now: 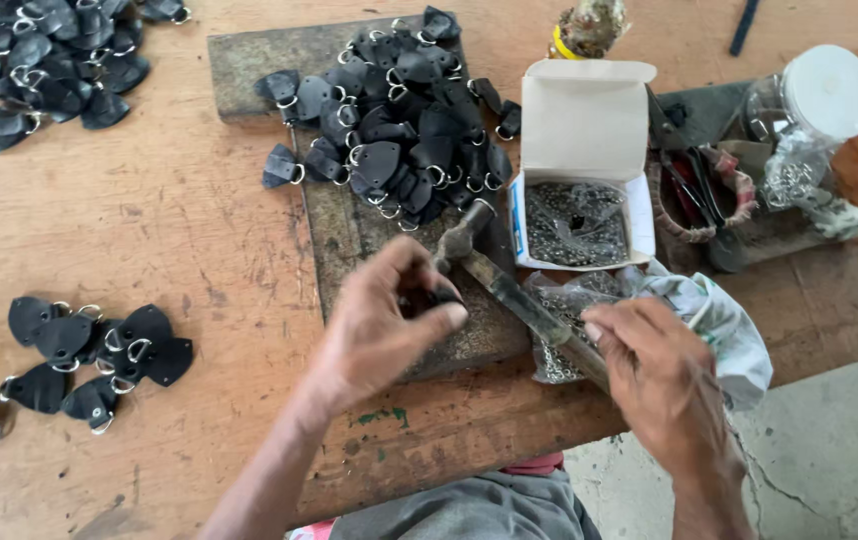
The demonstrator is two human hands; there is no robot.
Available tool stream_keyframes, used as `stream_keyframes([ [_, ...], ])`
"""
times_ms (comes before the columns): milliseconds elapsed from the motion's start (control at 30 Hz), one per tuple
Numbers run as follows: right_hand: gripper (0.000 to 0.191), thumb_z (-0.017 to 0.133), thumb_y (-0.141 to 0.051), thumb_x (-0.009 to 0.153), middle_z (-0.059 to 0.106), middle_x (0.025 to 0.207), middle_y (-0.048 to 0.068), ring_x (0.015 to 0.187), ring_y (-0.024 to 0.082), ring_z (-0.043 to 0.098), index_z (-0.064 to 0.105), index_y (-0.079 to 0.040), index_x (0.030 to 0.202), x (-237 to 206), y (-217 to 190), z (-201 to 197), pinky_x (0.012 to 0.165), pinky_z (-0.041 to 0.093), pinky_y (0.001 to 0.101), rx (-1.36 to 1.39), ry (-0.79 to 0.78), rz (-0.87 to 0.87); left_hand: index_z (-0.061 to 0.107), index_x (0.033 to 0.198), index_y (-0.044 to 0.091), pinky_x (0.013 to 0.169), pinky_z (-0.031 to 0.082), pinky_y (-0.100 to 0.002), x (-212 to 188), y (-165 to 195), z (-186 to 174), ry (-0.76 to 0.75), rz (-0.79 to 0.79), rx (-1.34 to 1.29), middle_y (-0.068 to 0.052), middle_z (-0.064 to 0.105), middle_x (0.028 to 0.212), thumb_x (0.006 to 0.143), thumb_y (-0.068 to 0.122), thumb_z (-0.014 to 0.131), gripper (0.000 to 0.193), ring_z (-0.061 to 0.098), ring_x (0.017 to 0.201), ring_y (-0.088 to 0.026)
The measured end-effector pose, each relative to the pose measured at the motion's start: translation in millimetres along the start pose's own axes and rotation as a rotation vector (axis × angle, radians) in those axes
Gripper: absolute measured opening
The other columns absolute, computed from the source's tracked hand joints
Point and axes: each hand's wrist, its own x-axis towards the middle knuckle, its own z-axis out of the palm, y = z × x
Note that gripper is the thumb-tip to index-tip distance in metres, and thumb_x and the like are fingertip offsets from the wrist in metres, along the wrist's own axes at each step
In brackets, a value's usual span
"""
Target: The person attaches metal split rings to black leather key fobs at a workbench. They place a rivet through the leather, use a punch and hammer to set it, set the finished fob aside, and take new leather pieces and rings from piles and a box on the bench.
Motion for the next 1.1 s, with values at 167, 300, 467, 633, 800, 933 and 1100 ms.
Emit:
stream_keyframes([
  [167, 0.016, 0.077, -0.008, 0.082, 0.07, 0.088, 0.008, 0.075, 0.022, 0.066, 0.08, -0.007, 0.098, 17, 12, 5, 0.065, 0.056, 0.0335, -0.14, -0.064, 0.024, 0.077, 0.114, 0.008, 0.078, 0.056, -0.03, -4, 9, 39, -0.066, 0.152, 0.045, -0.002, 0.073, 0.096, 0.09, 0.018, 0.076, 0.026, 0.071, 0.088, -0.013],
  [300, 0.019, 0.081, -0.009, 0.08, 0.069, 0.089, 0.007, 0.077, 0.023, 0.066, 0.08, -0.007, 0.098, 14, 11, 15, 0.068, 0.054, 0.0372, -0.166, -0.017, 0.056, 0.071, 0.124, 0.004, 0.086, 0.055, -0.031, -5, 4, 45, -0.117, 0.123, -0.041, -0.005, 0.073, 0.106, 0.096, 0.011, 0.068, 0.029, 0.07, 0.098, -0.014],
  [467, 0.016, 0.078, -0.006, 0.082, 0.069, 0.09, 0.006, 0.077, 0.022, 0.067, 0.078, -0.007, 0.097, 10, 14, 16, 0.068, 0.055, 0.035, -0.11, -0.019, 0.039, 0.07, 0.128, 0.009, 0.078, 0.061, -0.027, -2, -2, 45, -0.184, -0.069, -0.369, -0.004, 0.07, 0.112, 0.094, 0.003, 0.063, 0.036, 0.068, 0.096, -0.012],
  [633, 0.019, 0.077, -0.005, 0.083, 0.07, 0.094, 0.006, 0.078, 0.02, 0.069, 0.076, -0.006, 0.102, 9, 19, 10, 0.067, 0.056, 0.0332, -0.024, -0.019, 0.049, 0.076, 0.112, 0.005, 0.076, 0.062, -0.025, -11, -3, 46, -0.124, 0.01, -0.288, -0.003, 0.072, 0.099, 0.08, 0.003, 0.082, 0.032, 0.069, 0.088, -0.009],
  [800, 0.017, 0.078, -0.006, 0.083, 0.072, 0.095, 0.007, 0.081, 0.019, 0.069, 0.077, -0.005, 0.1, 7, 20, 7, 0.068, 0.057, 0.0313, 0.019, 0.036, 0.038, 0.077, 0.097, 0.005, 0.079, 0.064, -0.025, -16, -11, 44, -0.098, 0.122, -0.309, -0.003, 0.076, 0.099, 0.079, -0.002, 0.083, 0.021, 0.072, 0.09, -0.009],
  [933, 0.011, 0.076, -0.006, 0.088, 0.074, 0.097, 0.007, 0.084, 0.015, 0.071, 0.076, -0.004, 0.099, 8, 18, 3, 0.07, 0.06, 0.0247, 0.102, 0.128, -0.069, 0.077, 0.091, 0.006, 0.083, 0.066, -0.024, -15, -16, 44, -0.088, 0.275, -0.29, -0.005, 0.078, 0.107, 0.08, -0.011, 0.077, 0.021, 0.076, 0.097, -0.011],
  [1100, 0.009, 0.078, -0.005, 0.09, 0.075, 0.097, 0.005, 0.084, 0.011, 0.073, 0.076, -0.007, 0.098, 7, -2, 7, 0.068, 0.063, 0.0195, 0.262, 0.157, -0.242, 0.079, 0.093, 0.009, 0.083, 0.067, -0.025, -16, -16, 42, -0.086, 0.386, -0.205, -0.006, 0.076, 0.111, 0.079, -0.017, 0.071, 0.03, 0.077, 0.099, -0.013],
])
